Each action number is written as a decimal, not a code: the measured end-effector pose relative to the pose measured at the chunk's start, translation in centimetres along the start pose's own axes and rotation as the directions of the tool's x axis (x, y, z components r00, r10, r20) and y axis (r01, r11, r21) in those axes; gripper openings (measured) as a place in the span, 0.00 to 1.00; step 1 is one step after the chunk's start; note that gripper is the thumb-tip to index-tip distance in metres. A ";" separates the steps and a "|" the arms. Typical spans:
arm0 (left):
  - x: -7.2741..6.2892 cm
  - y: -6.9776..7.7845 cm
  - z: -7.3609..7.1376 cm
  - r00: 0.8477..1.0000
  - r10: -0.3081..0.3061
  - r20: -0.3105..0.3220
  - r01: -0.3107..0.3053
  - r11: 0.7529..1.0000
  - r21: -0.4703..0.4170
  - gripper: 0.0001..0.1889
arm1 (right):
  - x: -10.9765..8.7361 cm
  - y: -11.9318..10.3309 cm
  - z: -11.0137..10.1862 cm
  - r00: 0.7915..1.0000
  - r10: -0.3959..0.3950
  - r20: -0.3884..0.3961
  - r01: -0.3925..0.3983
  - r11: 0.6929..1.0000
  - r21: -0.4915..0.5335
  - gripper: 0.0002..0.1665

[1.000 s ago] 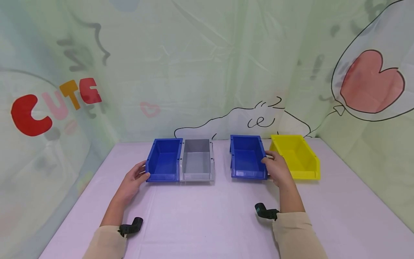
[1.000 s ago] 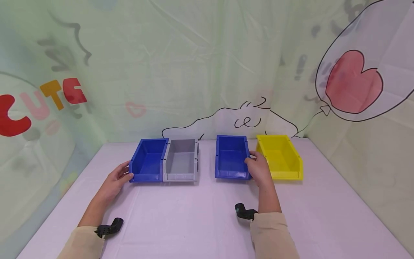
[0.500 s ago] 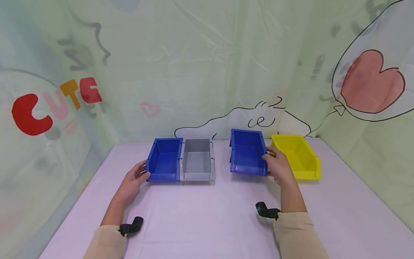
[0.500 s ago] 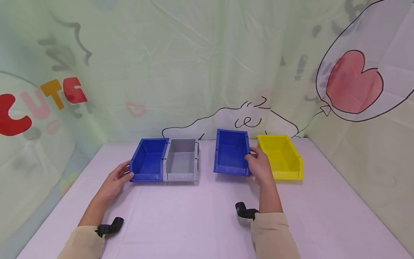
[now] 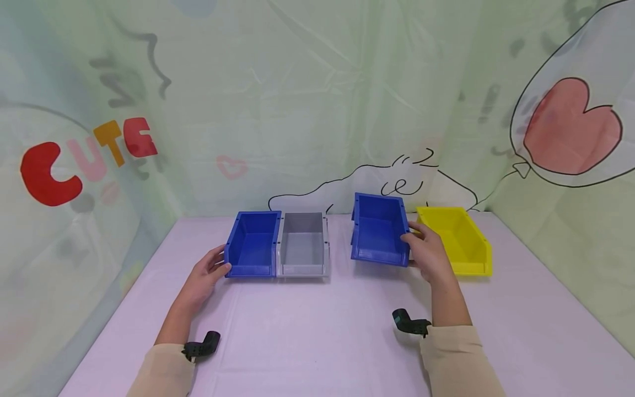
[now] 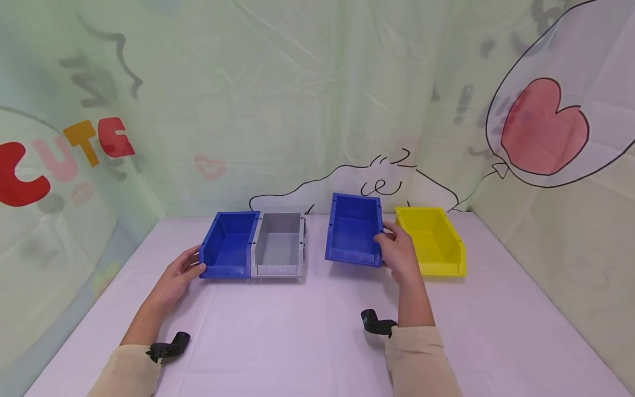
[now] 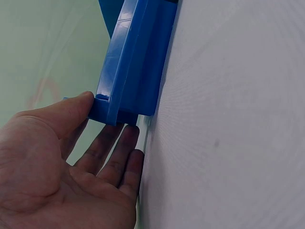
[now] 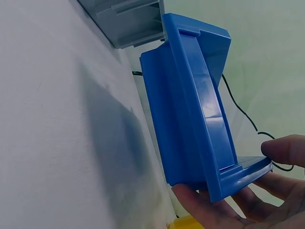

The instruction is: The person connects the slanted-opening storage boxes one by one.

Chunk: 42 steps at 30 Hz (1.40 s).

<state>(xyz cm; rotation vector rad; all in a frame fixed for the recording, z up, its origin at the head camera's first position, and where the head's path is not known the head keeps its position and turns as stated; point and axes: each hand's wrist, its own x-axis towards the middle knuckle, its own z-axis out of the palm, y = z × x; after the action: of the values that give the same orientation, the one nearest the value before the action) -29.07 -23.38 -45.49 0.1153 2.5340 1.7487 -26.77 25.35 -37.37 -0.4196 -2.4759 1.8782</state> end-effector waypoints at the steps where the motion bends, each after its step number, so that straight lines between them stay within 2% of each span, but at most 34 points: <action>1: 0.0 0.0 0.0 1.000 -0.001 0.000 0.001 1.000 0.001 0.33 | 0.0 0.0 0.0 1.000 -0.003 0.002 0.003 1.000 0.003 0.38; 18: 0.0 0.0 0.1 1.000 0.022 0.008 -0.022 1.000 -0.004 0.33 | -0.2 -0.3 0.2 0.999 -0.033 0.024 0.032 0.999 0.039 0.37; 29: -0.1 0.1 0.0 1.000 -0.003 -0.002 0.003 1.000 0.013 0.33 | -0.3 -0.5 0.5 0.997 -0.066 0.039 0.064 0.997 0.047 0.37; 42: -0.1 0.0 0.0 1.000 0.007 -0.002 -0.007 1.000 0.022 0.33 | -0.5 -0.8 1.5 0.994 -0.087 0.064 0.084 0.995 0.048 0.36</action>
<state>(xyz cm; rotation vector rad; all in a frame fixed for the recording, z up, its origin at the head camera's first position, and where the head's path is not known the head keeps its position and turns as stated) -28.98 -23.40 -45.45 0.1237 2.5574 1.7243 -26.75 23.63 -36.94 -0.2512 -2.4434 1.9410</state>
